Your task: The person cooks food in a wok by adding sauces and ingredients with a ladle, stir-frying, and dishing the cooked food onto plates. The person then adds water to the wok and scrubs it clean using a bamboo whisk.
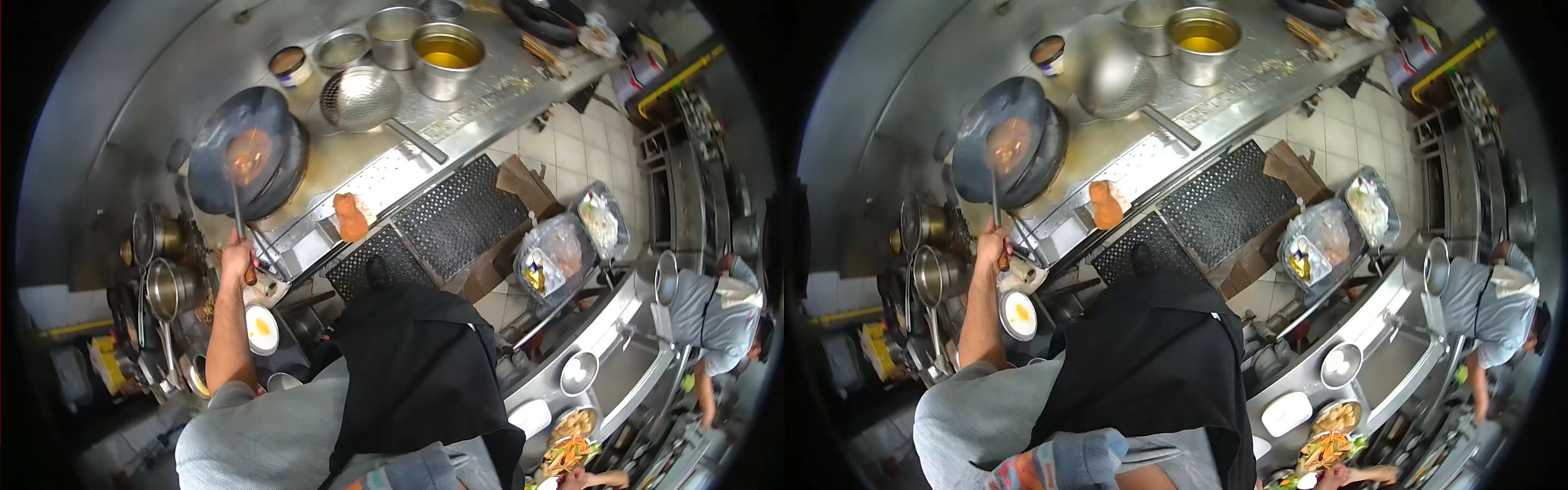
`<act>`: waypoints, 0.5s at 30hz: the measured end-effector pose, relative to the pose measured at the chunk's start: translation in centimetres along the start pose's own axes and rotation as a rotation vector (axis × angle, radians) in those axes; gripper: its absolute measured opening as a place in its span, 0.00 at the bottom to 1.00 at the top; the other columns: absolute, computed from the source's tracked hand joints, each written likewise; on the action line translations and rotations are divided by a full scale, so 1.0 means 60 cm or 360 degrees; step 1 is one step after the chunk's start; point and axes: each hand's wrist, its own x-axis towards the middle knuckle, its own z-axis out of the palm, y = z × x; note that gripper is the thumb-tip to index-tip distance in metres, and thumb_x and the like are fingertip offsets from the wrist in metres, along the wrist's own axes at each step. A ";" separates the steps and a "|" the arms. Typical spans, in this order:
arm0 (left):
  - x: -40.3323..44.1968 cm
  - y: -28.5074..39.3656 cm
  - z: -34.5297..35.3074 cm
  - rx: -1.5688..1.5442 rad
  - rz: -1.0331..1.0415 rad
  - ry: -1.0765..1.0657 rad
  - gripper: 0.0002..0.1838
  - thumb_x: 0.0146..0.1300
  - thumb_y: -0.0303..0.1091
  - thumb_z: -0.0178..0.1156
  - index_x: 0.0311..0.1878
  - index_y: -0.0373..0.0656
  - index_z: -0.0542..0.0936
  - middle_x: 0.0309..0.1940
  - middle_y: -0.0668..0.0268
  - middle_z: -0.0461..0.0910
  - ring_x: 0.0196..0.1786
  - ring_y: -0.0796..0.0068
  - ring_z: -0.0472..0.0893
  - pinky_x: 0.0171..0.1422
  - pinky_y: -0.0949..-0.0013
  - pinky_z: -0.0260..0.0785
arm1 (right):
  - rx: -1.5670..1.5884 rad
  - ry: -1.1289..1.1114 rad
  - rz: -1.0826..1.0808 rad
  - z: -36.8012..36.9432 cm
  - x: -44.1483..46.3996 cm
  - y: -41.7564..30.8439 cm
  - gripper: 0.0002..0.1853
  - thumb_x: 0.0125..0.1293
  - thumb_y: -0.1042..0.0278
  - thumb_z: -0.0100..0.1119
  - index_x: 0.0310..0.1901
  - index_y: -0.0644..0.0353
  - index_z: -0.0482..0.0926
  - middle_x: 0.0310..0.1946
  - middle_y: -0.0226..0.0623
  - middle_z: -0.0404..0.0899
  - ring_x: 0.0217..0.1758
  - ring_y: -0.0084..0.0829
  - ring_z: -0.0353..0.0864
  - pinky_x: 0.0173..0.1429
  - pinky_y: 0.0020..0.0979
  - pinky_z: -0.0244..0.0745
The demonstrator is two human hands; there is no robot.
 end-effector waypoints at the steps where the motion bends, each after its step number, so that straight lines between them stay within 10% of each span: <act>1: 0.023 -0.004 -0.022 -0.0017 0.0029 -0.0053 0.26 0.70 0.28 0.51 0.71 0.46 0.68 0.23 0.71 0.71 0.17 0.77 0.70 0.19 0.72 0.64 | 0.0012 -0.0014 0.0050 0.007 0.051 -0.011 0.09 0.68 0.66 0.61 0.33 0.60 0.74 0.26 0.29 0.72 0.27 0.23 0.68 0.30 0.27 0.64; 8: 0.084 -0.031 -0.061 0.0466 0.0281 0.0266 0.29 0.71 0.27 0.51 0.75 0.44 0.65 0.22 0.67 0.73 0.16 0.74 0.73 0.20 0.67 0.68 | -0.0372 -0.0412 -0.0447 0.309 0.273 -0.435 0.15 0.75 0.55 0.57 0.34 0.56 0.72 0.25 0.23 0.70 0.26 0.15 0.67 0.27 0.21 0.61; 15: -0.008 -0.062 -0.139 0.0011 0.0032 0.0049 0.36 0.69 0.26 0.56 0.80 0.50 0.61 0.23 0.71 0.72 0.18 0.81 0.69 0.21 0.70 0.65 | -0.0223 -0.1110 -0.1129 0.876 0.188 -0.915 0.05 0.63 0.71 0.58 0.30 0.58 0.74 0.22 0.24 0.71 0.26 0.20 0.71 0.31 0.26 0.68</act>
